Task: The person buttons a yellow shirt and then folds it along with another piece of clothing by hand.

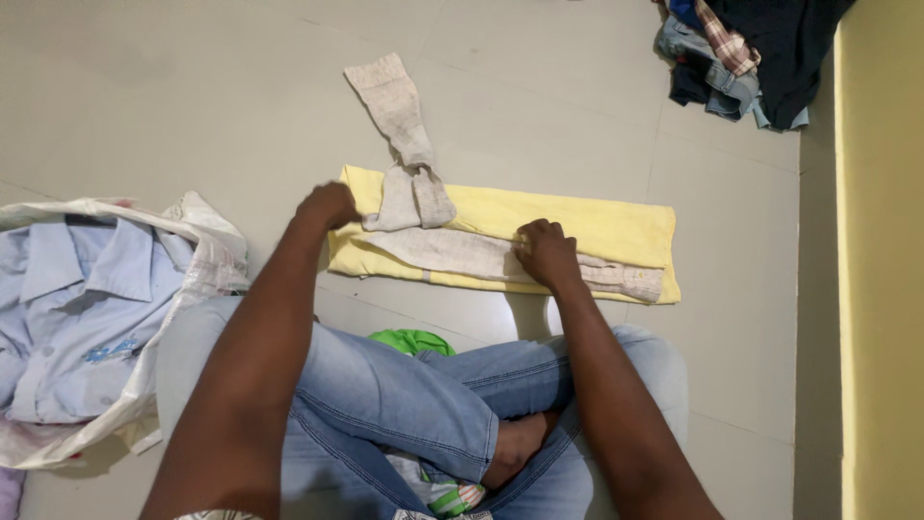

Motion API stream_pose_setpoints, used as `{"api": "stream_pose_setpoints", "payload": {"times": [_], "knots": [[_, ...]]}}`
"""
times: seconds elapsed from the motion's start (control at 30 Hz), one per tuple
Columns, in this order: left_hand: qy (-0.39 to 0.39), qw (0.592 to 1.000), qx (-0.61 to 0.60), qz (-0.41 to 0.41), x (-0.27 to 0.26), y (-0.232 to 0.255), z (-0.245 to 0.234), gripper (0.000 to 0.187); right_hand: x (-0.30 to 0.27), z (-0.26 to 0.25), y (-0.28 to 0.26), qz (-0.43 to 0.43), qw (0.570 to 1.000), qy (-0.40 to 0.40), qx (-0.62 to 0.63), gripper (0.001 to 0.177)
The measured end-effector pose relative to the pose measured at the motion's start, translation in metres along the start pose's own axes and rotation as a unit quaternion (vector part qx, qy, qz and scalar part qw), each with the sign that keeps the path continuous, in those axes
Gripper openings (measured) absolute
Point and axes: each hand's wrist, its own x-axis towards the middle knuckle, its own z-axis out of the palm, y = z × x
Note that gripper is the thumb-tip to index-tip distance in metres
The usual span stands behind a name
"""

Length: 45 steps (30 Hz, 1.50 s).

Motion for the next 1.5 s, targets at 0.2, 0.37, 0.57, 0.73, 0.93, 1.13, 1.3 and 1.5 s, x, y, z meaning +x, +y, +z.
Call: {"api": "stream_pose_setpoints", "payload": {"times": [0.2,0.37,0.57,0.73,0.93,1.13,1.3,1.5], "knots": [[-0.133,0.989,0.047,0.037,0.010,-0.008,0.045,0.067,-0.004,0.011,-0.006,-0.052,0.997,0.035,0.041,0.039],[-0.100,0.995,0.012,0.005,0.017,-0.016,0.071,0.057,-0.005,0.002,0.002,-0.016,1.000,0.006,0.005,0.031],[-0.148,0.988,0.002,-0.043,-0.007,0.000,0.044,0.067,-0.007,-0.003,-0.004,0.007,1.000,0.016,0.026,0.021],[-0.063,0.990,-0.073,-0.100,-0.029,0.017,0.021,0.125,-0.011,0.003,-0.025,-0.208,0.974,0.068,0.061,0.025],[-0.059,0.994,-0.084,-0.029,-0.013,0.017,0.041,0.153,-0.006,0.018,-0.024,-0.182,0.983,-0.009,0.015,0.051],[-0.059,0.991,-0.102,-0.058,-0.009,0.026,0.045,0.137,-0.001,0.006,-0.019,-0.167,0.972,0.069,0.149,0.051],[-0.050,0.981,-0.163,-0.094,-0.009,0.023,0.050,0.128,-0.001,-0.002,-0.018,-0.091,0.973,0.019,0.211,0.040],[0.022,0.975,-0.216,-0.051,-0.012,0.020,0.061,0.093,0.003,0.011,-0.012,-0.111,0.986,-0.049,0.118,0.036]]}}
